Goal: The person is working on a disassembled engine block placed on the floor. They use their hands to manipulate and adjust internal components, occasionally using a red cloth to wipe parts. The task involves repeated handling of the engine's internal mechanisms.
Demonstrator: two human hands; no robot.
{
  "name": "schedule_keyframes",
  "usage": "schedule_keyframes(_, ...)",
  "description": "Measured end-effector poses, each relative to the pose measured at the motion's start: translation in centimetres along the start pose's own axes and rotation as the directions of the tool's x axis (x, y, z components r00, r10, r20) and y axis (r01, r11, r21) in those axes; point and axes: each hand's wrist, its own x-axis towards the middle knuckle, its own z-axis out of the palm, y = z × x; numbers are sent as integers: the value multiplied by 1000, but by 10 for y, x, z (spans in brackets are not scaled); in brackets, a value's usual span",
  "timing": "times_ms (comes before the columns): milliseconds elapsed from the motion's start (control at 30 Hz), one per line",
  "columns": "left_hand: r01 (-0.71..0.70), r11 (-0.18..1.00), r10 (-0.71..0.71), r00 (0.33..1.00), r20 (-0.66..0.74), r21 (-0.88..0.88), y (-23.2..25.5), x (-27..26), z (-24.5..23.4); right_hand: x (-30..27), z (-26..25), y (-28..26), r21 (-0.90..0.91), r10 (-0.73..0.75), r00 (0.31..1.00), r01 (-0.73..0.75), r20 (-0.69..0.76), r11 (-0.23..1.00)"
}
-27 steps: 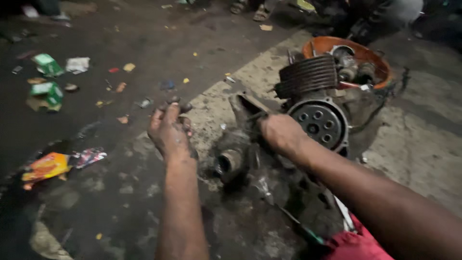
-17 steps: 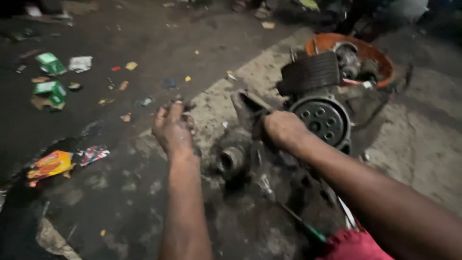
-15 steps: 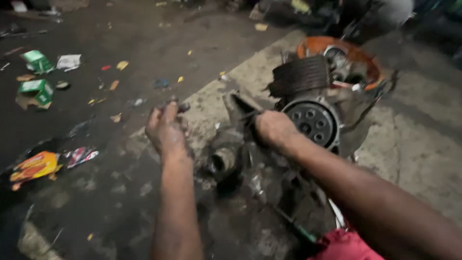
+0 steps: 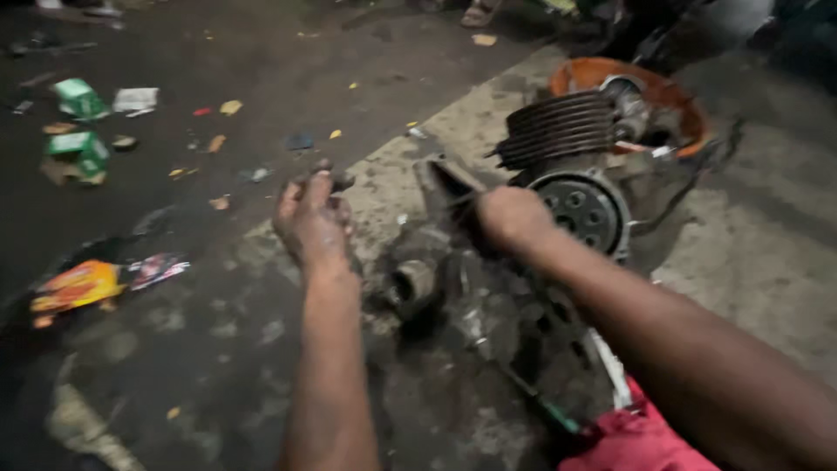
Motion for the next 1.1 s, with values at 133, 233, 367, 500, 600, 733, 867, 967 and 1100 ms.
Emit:
schedule_keyframes(133, 20, 998, -18, 999, -31, 54, -4, 2, -3, -4, -12, -6, -2, -255, 938, 262, -235, 965)
schedule_keyframes(233, -10, 1000, 10, 1000, -3, -12, -2, 5, -10, 0, -27, -24, 171, -186, 976, 204, -115, 964)
schedule_keyframes(367, -54, 998, 54, 999, -11, -19, 7, 5, 0, 22, -27, -31, 104, -199, 979, 203, -48, 974)
schedule_keyframes(500, -58, 998, 58, 998, -20, -31, 15, -8, 5, 37, -3, -29, 12, -243, 964, 246, -111, 969)
schedule_keyframes(600, -26, 999, 29, 996, -90, 33, 14, -10, 9, 45, -4, -29, 267, -366, 867, 461, -339, 846)
schedule_keyframes(733, -25, 1000, 25, 999, -46, -2, 10, -11, 8, 49, 2, -45, 215, -444, 884, 466, -143, 858)
schedule_keyframes(867, -34, 999, 33, 998, -49, -12, 15, -11, 12, 55, 6, -67, 250, -370, 927, 375, -70, 893)
schedule_keyframes(967, -62, 998, 61, 997, -51, -17, 16, -11, 11, 73, 17, -96, 196, -424, 906, 418, -12, 887)
schedule_keyframes(1100, -88, 996, 89, 993, -79, 20, 19, -9, 9, 89, 7, -97, 375, -569, 817, 502, 88, 779)
